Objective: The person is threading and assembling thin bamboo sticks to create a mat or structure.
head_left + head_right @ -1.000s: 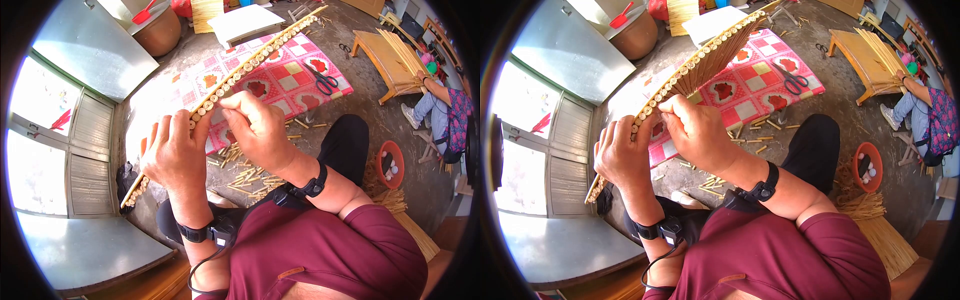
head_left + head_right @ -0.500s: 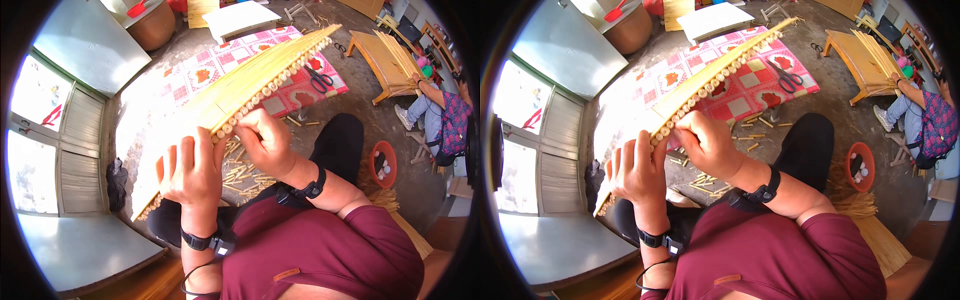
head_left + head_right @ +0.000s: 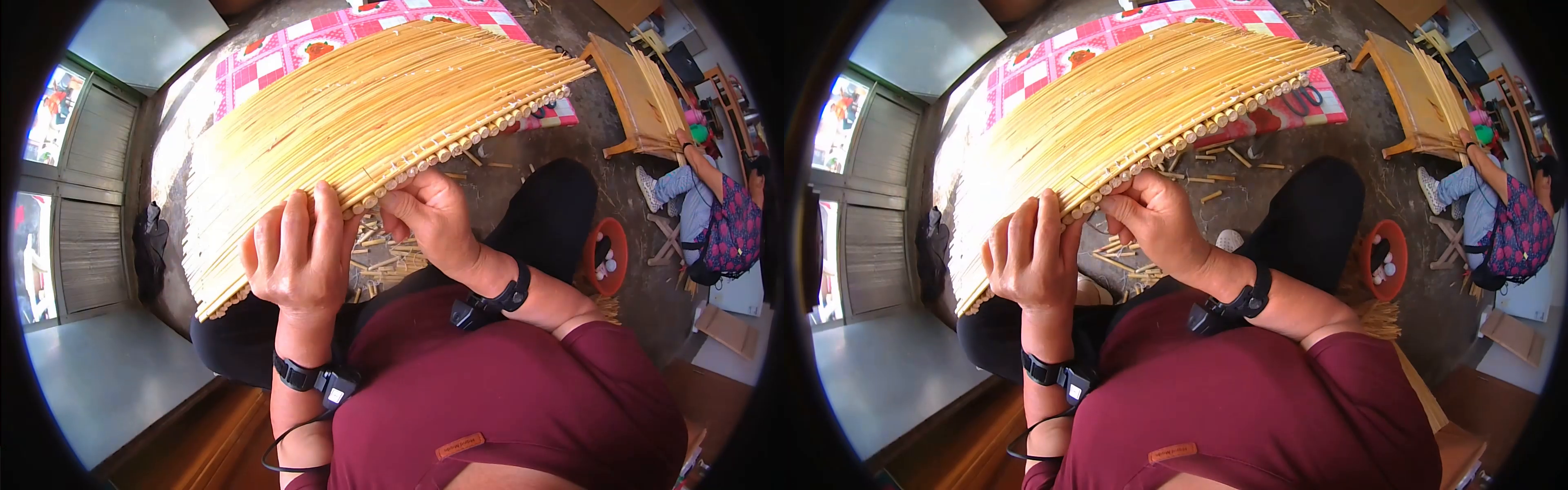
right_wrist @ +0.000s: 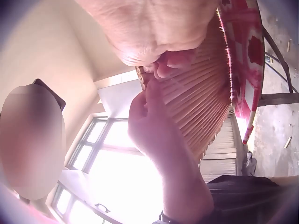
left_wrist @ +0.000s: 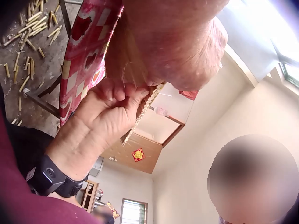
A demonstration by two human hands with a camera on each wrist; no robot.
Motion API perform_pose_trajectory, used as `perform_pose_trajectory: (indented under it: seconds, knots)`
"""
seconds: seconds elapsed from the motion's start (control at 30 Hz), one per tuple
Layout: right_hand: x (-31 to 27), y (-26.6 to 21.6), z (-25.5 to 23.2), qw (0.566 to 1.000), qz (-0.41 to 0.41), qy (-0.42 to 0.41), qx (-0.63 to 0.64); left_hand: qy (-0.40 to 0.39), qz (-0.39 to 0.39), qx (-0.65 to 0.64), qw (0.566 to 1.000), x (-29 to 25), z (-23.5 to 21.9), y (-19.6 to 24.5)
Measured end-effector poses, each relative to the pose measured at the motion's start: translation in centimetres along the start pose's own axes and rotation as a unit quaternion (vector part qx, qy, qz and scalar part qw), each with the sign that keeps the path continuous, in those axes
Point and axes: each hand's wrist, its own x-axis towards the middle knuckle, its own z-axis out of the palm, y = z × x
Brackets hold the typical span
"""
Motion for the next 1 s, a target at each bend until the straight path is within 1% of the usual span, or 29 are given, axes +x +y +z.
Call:
perform_pose_trajectory:
  seconds: [0.2,0.23,0.33,0.47,0.6,0.63,0.73,0.77,0.87,0.9,1.0]
  knots:
    - [0.8,1.5,-0.6,0.999,0.036,-0.012,-0.022,-0.02,-0.008,-0.01,1.0,-1.0,1.3,-0.6]
    - [0.9,1.4,-0.7,0.998,0.041,-0.029,-0.03,-0.025,-0.011,-0.01,1.0,-1.1,1.4,-0.7]
    - [1.3,0.7,-0.4,0.996,0.045,-0.071,-0.037,0.027,0.015,-0.042,0.999,-1.0,1.6,-1.1]
    - [1.7,-0.7,1.7,0.996,0.02,-0.091,0.015,0.038,-0.013,-0.051,0.998,0.3,0.8,-1.5]
    - [1.9,-3.0,3.7,0.992,-0.024,-0.099,0.073,0.079,-0.006,-0.04,0.996,2.7,-0.4,-2.5]
    - [1.9,-3.8,4.4,0.994,-0.045,-0.083,0.058,0.092,-0.004,-0.042,0.995,3.4,-0.6,-2.7]
    - [2.0,-5.1,4.9,0.993,-0.077,-0.081,0.024,0.123,0.019,-0.044,0.991,5.3,-1.5,-3.2]
    - [2.0,-5.4,5.2,0.993,-0.081,-0.071,0.047,0.13,0.024,-0.042,0.99,5.9,-1.7,-3.2]
    - [1.9,-7.2,5.0,0.991,-0.099,-0.083,-0.017,0.139,0.035,-0.035,0.989,7.4,-2.3,-2.9]
    - [2.1,-7.5,5.3,0.991,-0.128,-0.044,-0.02,0.135,0.034,-0.03,0.99,7.9,-2.5,-2.8]
    - [3.1,-8.4,4.7,0.962,-0.223,-0.028,-0.155,0.14,0.026,-0.02,0.99,9.2,-2.8,-2.0]
